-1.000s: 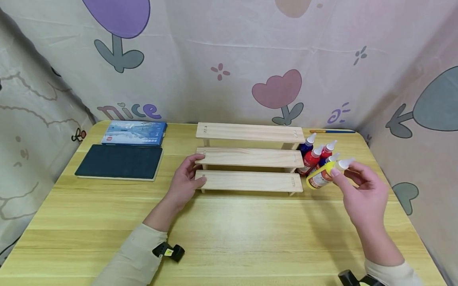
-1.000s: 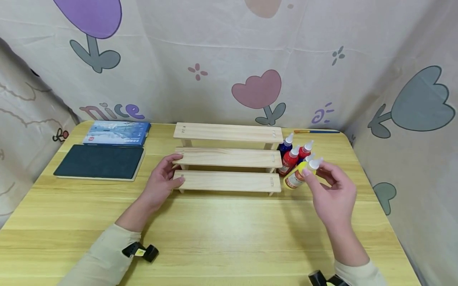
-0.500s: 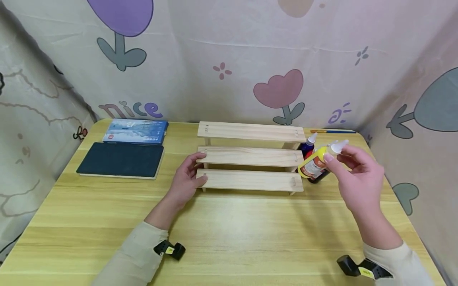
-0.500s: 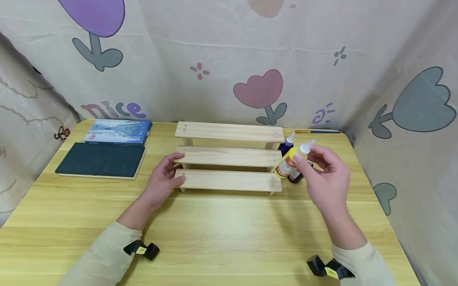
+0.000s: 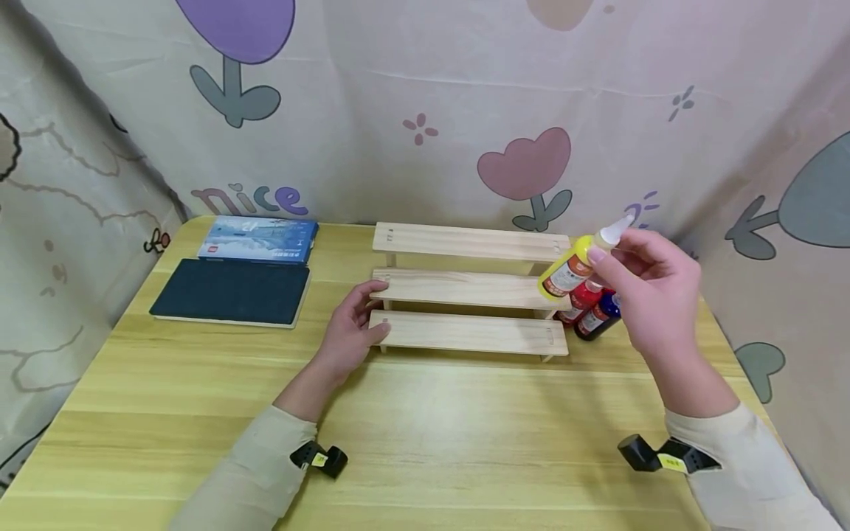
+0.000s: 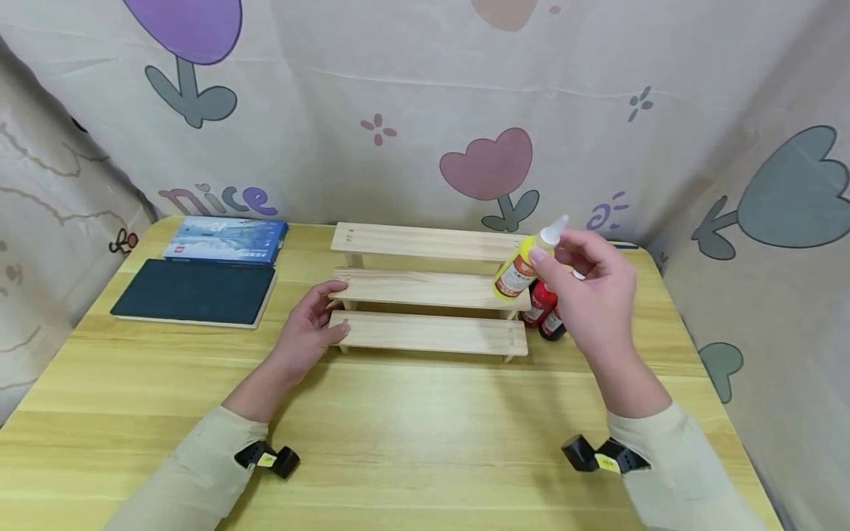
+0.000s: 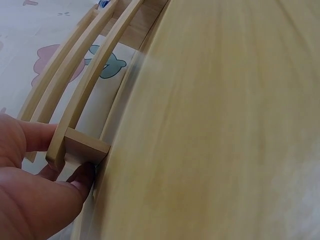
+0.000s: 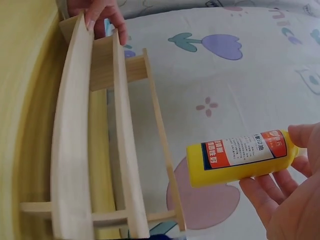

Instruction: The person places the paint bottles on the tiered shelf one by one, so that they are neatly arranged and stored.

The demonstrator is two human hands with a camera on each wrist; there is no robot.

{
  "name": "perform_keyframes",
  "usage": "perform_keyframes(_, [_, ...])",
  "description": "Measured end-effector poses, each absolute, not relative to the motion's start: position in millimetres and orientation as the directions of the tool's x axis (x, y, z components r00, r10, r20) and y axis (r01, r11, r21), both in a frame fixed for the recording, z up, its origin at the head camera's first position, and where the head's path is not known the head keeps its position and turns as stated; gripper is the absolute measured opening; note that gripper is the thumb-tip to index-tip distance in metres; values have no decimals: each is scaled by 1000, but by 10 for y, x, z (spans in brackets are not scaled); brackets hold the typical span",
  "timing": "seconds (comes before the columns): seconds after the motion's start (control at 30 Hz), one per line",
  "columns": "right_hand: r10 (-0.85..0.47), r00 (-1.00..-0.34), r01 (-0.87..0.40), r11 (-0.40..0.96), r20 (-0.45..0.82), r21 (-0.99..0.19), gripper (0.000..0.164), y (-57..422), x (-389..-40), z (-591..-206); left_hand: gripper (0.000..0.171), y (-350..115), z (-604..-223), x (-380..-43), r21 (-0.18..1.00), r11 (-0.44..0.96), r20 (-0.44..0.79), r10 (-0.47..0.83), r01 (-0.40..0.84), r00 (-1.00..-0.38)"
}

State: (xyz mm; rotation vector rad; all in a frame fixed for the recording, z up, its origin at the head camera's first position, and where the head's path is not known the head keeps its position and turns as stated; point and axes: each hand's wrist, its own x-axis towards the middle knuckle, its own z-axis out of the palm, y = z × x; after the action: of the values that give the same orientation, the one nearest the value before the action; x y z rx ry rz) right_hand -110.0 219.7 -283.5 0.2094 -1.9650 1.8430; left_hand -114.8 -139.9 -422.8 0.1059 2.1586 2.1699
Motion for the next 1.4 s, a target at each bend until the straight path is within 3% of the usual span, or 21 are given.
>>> perform_keyframes(0.1, [161, -902, -402, 33, 401, -915, 26, 2137, -1182, -2779, 62, -1398, -4231, -1156, 1000, -6, -8, 102, -8, -995])
perform_keyframes(0.5, [62, -888, -457, -20, 456, -889, 22, 1786, -1539, -2580, 63, -1401, -4241, -1159, 1000, -13, -12, 101, -14, -995])
perform_keyframes(0.8, [-18, -904, -424, -104, 428, -900, 20, 1501, -1767, -2567, 66, -1381, -4213, -1145, 1000, 8, 21, 101, 22, -995])
perform_keyframes(1.13, [-88, -923, -372, -54, 376, -927, 19, 1159, -1988, -2595, 67, -1375, -4191, -1134, 998, 65, 10, 110, 17, -994])
perform_keyframes(1.4, [-163, -929, -346, 76, 331, -935, 24, 874, -2122, -2645, 66, -1378, -4201, -1144, 998, 55, 16, 115, 22, -993])
